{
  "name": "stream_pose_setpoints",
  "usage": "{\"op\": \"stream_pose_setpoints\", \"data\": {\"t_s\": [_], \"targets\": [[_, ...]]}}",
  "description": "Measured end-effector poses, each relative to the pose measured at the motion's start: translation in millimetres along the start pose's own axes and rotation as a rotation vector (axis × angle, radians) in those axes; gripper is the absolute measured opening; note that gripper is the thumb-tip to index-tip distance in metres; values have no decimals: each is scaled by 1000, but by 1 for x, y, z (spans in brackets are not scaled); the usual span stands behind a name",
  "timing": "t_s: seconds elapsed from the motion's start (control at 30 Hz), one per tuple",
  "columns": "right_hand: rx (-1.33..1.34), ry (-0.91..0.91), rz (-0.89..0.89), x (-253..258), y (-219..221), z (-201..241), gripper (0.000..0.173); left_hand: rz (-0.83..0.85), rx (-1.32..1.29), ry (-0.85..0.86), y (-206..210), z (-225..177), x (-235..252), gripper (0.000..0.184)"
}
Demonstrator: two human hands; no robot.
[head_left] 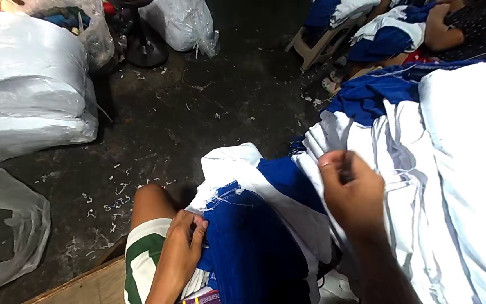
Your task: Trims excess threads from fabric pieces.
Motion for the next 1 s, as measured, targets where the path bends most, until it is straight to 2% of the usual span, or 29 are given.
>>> {"op": "stream_pose_setpoints", "data": {"t_s": [0.07, 0.17, 0.27, 0.37, 0.4, 0.43, 0.47, 0.5, 0.6, 0.7, 0.77, 0.83, 0.87, 0.93, 1.0], "targets": [[73, -58, 73, -9, 21, 7, 23, 2, -38, -18, 2, -2, 0, 30], [167, -131, 83, -23, 44, 9, 19, -42, -78, 20, 5, -10, -5, 28], [238, -54, 169, -34, 64, 6, 18, -76, -1, 93, 10, -23, -3, 37], [308, 134, 409, -52, 88, 8, 18, -41, 96, 154, 21, -43, 16, 54], [294, 157, 478, -58, 95, 13, 21, 12, 129, 165, 27, -48, 25, 53], [270, 135, 497, -65, 103, 15, 24, 72, 156, 174, 31, -51, 33, 42], [248, 93, 484, -70, 107, 18, 26, 103, 176, 204, 34, -51, 40, 27], [231, 48, 455, -72, 109, 21, 27, 92, 171, 246, 32, -50, 45, 21], [220, 5, 424, -73, 108, 23, 28, -110, 14, 283, -1, -31, 53, 21], [187, 27, 440, -74, 110, 20, 30, -303, -40, 133, -44, 8, 53, 26], [166, 17, 450, -74, 112, 20, 30, -411, -17, -70, -63, 24, 42, 29], [146, -18, 457, -74, 114, 24, 30, -393, 73, -135, -68, 25, 34, 55], [141, -30, 461, -74, 115, 26, 30, -358, 112, -112, -65, 21, 31, 61], [129, -43, 464, -74, 116, 29, 29, -276, 128, -11, -47, 5, 25, 50], [124, -39, 463, -73, 117, 30, 29, -236, 59, 49, -25, -10, 17, 32]]}}
Point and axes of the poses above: each hand's wrist, its own x-axis towards the middle knuckle, its own y-axis out of the palm, z = x × y, the point moved 6 cm from there along x, towards the middle knuckle, and after that the axes turned 7 degrees about -y, right-handed, at the moved point
